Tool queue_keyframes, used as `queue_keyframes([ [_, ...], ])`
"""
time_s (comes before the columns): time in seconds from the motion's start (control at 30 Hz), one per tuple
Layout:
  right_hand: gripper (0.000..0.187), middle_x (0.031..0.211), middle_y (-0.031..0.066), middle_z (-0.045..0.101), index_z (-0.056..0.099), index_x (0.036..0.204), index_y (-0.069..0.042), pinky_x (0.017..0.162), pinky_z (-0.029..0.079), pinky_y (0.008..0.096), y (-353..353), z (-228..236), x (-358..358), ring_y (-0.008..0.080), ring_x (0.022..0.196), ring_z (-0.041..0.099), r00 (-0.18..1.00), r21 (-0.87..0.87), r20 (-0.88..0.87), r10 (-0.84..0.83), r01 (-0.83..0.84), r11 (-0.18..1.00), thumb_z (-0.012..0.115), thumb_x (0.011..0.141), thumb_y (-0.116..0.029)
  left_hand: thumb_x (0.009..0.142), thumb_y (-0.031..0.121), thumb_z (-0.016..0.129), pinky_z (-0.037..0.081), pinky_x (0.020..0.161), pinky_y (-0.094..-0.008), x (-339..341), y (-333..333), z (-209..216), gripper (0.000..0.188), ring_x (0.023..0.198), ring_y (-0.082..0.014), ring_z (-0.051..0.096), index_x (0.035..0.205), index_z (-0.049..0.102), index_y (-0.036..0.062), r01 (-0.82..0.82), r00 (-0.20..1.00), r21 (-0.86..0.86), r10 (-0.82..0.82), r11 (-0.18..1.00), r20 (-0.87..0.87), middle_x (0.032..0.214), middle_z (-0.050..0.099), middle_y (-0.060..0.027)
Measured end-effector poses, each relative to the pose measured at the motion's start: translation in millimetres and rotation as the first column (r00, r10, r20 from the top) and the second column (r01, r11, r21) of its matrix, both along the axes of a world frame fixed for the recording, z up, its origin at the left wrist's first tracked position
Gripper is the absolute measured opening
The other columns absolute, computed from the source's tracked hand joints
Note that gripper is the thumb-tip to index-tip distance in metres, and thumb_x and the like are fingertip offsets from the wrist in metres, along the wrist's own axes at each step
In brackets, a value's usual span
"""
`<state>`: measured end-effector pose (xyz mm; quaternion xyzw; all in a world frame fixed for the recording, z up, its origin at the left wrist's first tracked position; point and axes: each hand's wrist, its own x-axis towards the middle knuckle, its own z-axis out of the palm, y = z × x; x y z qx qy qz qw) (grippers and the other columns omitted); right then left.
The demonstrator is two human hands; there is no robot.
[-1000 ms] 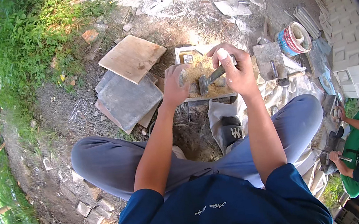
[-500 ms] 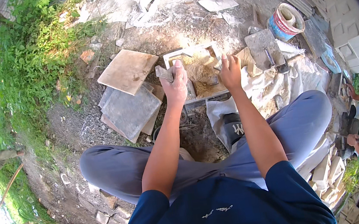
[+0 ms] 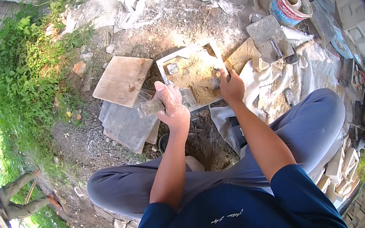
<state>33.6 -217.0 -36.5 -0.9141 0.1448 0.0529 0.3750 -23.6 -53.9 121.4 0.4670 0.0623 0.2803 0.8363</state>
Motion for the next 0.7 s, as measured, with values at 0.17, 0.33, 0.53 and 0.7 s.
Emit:
queue_keyframes([
  [0.17,0.051,0.111,0.0171,0.071,0.068,0.116,-0.004,0.098,0.043,0.0463,0,-6,0,0.0333,0.107,0.066,0.998,-0.023,0.047,-0.036,0.037,0.999,0.050,0.100,-0.049,0.106,0.026,0.054,0.021,0.045,-0.0287,21,-17,-24,0.034,0.044,-0.0091,0.025,0.077,0.040,0.0164,-0.243,0.945,0.025,0.243,0.970,-0.220,0.056,0.028,0.0048],
  [0.33,0.050,0.106,0.0174,0.071,0.068,0.112,-0.003,0.097,0.043,0.0469,5,12,1,0.0346,0.103,0.066,0.997,0.000,0.062,-0.051,0.051,0.999,0.050,0.100,-0.048,0.106,0.027,0.054,0.022,0.045,-0.0267,16,-6,-19,0.029,0.045,-0.0089,0.029,0.081,0.043,0.0167,-0.078,0.994,0.125,0.087,0.989,-0.071,0.057,0.032,0.0049],
  [0.53,0.050,0.105,0.0171,0.071,0.069,0.110,-0.003,0.096,0.043,0.0466,-1,3,0,0.0349,0.102,0.066,1.000,-0.016,0.008,-0.010,0.010,1.000,0.050,0.100,-0.048,0.080,0.093,0.034,0.023,0.046,-0.0243,23,14,-17,0.080,0.050,-0.0094,0.036,0.076,0.043,0.0132,0.066,0.991,0.126,-0.080,0.990,0.106,0.060,0.037,0.0018],
  [0.7,0.051,0.106,0.0176,0.071,0.069,0.109,-0.001,0.097,0.043,0.0466,1,4,-1,0.0356,0.103,0.066,0.999,-0.015,0.050,-0.011,0.012,1.000,0.051,0.100,-0.048,0.083,0.088,0.038,0.025,0.046,-0.0244,27,27,42,0.077,0.051,-0.0116,0.037,0.078,0.049,0.0123,-0.042,0.999,-0.071,0.044,0.997,0.024,0.060,0.038,0.0006],
])
